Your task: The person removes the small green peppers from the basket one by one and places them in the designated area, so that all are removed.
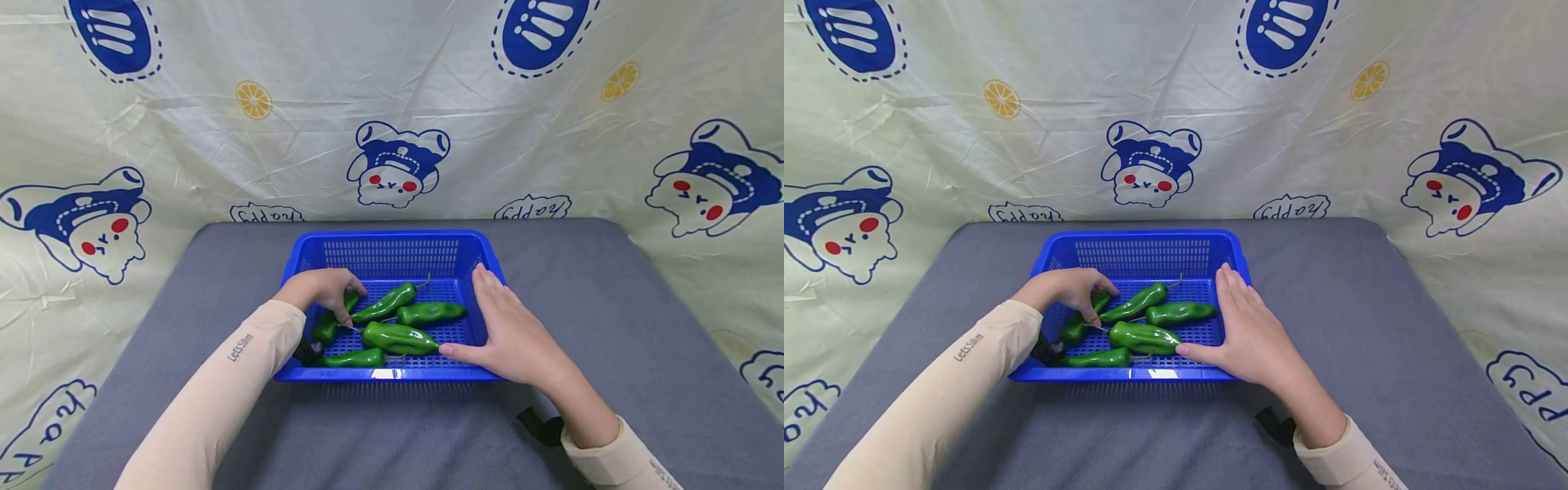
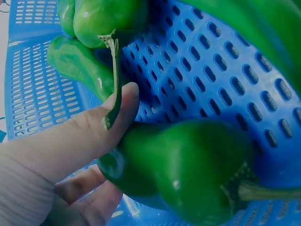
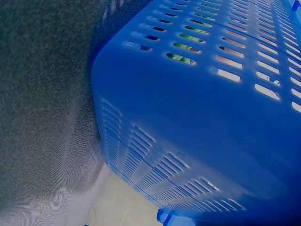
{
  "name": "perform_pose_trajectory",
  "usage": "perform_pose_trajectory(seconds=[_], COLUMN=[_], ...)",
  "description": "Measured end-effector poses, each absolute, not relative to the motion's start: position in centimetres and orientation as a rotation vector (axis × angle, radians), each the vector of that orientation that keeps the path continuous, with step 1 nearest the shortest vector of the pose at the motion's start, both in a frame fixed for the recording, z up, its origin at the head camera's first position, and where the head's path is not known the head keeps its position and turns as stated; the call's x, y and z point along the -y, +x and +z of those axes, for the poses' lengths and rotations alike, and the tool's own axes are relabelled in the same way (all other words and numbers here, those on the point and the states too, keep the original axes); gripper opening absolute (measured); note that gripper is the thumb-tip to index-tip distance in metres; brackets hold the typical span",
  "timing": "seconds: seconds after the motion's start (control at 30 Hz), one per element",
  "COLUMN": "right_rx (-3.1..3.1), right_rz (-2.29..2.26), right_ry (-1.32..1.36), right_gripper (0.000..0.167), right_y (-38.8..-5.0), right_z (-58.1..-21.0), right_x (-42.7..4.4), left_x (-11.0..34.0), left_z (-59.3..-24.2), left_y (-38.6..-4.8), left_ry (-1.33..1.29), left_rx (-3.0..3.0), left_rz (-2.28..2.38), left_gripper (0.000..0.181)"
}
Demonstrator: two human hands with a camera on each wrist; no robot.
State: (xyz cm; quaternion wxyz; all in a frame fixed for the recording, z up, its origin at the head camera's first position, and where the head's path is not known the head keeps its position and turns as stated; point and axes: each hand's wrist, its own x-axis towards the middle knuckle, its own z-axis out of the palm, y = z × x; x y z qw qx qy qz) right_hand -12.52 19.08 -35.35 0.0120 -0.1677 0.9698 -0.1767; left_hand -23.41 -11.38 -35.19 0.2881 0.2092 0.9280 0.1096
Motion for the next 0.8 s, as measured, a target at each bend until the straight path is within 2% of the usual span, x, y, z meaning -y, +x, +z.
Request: perform_pose_trajectory(seconds=[0.33, 0.8], right_rx=[-3.019, -3.015], right_rz=[-0.556, -0.564], right_ry=[-0.518, -0.519], right_gripper=[0.127, 0.126], right_y=[-12.53, -12.64], right_z=[-35.24, -35.28], right_x=[-19.0, -19.12], left_x=[11.11, 11.0], left_z=[-35.23, -34.37], left_y=[-22.92, -23.24], left_ry=[0.549, 0.572], left_rx=[-2.527, -2.602], left_rz=[0.215, 0.337], left_gripper=[0.074, 0.077])
